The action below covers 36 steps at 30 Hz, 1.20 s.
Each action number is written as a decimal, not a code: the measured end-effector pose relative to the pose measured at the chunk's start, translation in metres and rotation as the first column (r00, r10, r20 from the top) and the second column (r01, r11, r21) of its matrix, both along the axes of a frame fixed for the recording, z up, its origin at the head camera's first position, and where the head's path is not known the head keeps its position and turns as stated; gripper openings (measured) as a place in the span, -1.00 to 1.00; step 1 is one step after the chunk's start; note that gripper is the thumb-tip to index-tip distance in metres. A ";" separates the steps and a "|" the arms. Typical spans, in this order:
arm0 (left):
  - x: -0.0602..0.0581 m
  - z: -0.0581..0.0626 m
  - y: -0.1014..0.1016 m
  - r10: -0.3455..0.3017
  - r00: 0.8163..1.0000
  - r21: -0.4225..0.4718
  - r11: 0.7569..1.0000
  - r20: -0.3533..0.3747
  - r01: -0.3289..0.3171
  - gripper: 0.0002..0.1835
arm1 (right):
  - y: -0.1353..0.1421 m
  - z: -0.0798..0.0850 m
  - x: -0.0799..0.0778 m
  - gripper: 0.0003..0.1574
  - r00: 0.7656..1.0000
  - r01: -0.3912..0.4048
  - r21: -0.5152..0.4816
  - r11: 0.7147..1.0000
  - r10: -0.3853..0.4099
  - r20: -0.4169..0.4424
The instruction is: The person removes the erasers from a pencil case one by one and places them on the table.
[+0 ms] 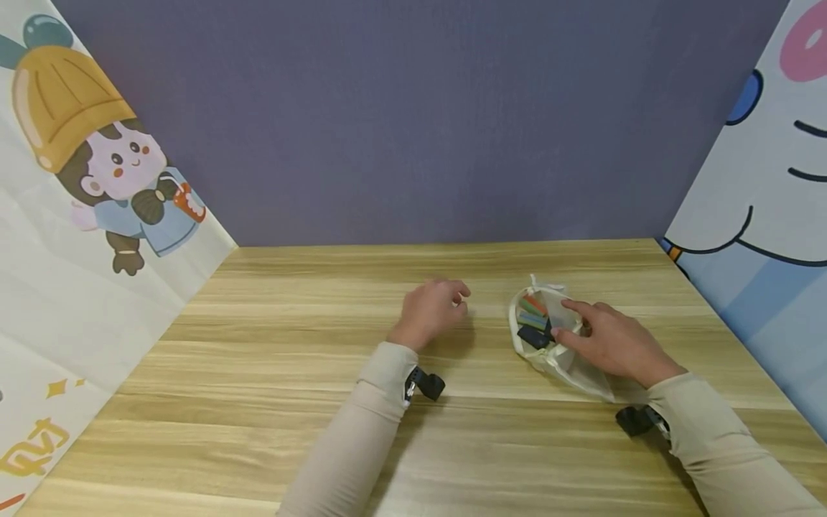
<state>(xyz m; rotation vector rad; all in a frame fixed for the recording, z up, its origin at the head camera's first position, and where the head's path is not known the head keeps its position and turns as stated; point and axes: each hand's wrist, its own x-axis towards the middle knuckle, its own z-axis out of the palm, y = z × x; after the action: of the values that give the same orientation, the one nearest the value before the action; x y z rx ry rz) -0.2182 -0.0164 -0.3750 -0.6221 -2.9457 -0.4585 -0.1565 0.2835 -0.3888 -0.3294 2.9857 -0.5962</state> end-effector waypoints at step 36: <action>0.015 -0.007 0.030 -0.210 0.977 -0.034 0.977 0.046 0.212 -0.74 | 0.000 -0.001 0.000 0.09 1.000 0.004 0.006 1.000 -0.004 0.002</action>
<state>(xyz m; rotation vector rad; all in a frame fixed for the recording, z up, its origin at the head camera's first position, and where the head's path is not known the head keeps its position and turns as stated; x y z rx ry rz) -0.2035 0.0134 -0.3816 -0.9476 -2.9474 -0.4378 -0.1570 0.2834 -0.3900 -0.3218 2.9867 -0.5879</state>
